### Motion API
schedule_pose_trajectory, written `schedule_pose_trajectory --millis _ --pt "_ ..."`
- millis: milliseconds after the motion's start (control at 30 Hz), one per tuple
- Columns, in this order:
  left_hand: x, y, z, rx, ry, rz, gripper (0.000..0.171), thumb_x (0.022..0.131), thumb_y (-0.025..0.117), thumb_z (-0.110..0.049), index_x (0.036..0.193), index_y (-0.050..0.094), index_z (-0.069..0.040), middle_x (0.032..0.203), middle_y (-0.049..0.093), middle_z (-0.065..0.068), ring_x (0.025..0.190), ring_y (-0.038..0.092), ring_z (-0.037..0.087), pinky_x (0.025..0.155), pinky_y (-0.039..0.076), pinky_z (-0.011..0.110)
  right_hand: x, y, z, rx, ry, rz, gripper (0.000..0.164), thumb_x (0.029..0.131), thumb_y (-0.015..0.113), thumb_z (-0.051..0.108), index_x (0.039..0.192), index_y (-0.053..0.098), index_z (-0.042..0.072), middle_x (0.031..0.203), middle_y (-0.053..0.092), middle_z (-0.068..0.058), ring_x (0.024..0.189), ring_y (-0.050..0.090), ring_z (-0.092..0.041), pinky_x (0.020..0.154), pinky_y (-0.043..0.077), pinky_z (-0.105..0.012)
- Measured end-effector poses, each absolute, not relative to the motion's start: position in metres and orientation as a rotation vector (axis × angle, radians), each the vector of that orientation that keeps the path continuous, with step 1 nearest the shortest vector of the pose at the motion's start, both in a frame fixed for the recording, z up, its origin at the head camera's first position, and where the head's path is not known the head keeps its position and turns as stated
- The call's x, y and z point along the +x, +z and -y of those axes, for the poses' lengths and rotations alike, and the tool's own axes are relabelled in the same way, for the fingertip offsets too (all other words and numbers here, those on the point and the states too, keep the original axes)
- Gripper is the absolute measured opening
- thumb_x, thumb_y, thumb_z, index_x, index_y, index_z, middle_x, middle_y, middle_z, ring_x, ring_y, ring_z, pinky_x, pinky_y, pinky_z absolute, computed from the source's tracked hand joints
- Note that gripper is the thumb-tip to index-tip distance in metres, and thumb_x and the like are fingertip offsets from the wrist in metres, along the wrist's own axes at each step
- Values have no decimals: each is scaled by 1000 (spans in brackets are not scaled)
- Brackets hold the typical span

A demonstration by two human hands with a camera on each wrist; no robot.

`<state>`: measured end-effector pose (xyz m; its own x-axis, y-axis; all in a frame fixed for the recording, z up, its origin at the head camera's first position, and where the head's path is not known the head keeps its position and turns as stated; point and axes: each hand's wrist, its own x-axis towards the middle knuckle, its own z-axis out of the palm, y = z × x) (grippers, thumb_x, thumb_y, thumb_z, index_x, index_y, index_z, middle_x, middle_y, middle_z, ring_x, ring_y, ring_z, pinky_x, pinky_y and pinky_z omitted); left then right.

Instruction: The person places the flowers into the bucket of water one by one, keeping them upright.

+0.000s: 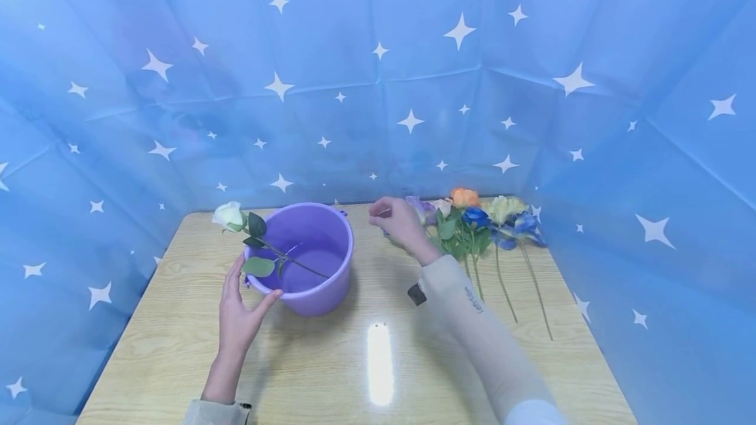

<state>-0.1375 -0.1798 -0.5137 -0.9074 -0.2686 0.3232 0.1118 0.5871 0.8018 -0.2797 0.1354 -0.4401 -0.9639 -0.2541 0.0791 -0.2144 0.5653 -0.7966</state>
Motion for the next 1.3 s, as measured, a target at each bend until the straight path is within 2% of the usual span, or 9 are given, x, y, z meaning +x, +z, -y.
schedule_pose_trajectory --millis 267,467,633,933,1300 --pt "-140 -515 179 121 -1253 2398 106 71 89 -34 157 30 -14 161 33 13 148 31 35 120 32 58 -281 -461 -164 -315 -1367 -2786 17 94 69 15 108 72 5 108 73 -15 101 71 -31 84 61 -42" --pt "-141 -515 178 121 -1259 2398 106 71 89 -34 157 30 -15 161 33 13 148 31 35 120 32 58 -280 -482 -184 -242 -1393 -2753 20 95 67 12 111 70 -1 111 72 -20 103 69 -34 85 61 -43" --pt "-142 -514 178 125 -1270 2398 105 72 88 -34 157 30 -14 161 33 13 149 31 35 120 32 58 -277 -497 -199 -176 -1381 -2741 24 96 66 13 116 69 0 116 70 -21 107 66 -35 87 60 -44" --pt "-142 -512 176 121 -1270 2385 104 72 88 -30 157 31 -14 161 33 12 149 31 35 120 31 59 -275 -518 -218 -73 -1355 -2738 25 96 67 16 115 69 0 112 71 -18 102 67 -31 85 60 -43" --pt "-138 -517 177 155 -1269 2405 104 72 88 -31 157 30 -16 161 33 12 148 32 37 118 32 63 -262 -548 -235 69 -1399 -2608 30 97 65 20 122 65 5 119 68 -14 108 64 -28 83 59 -37"
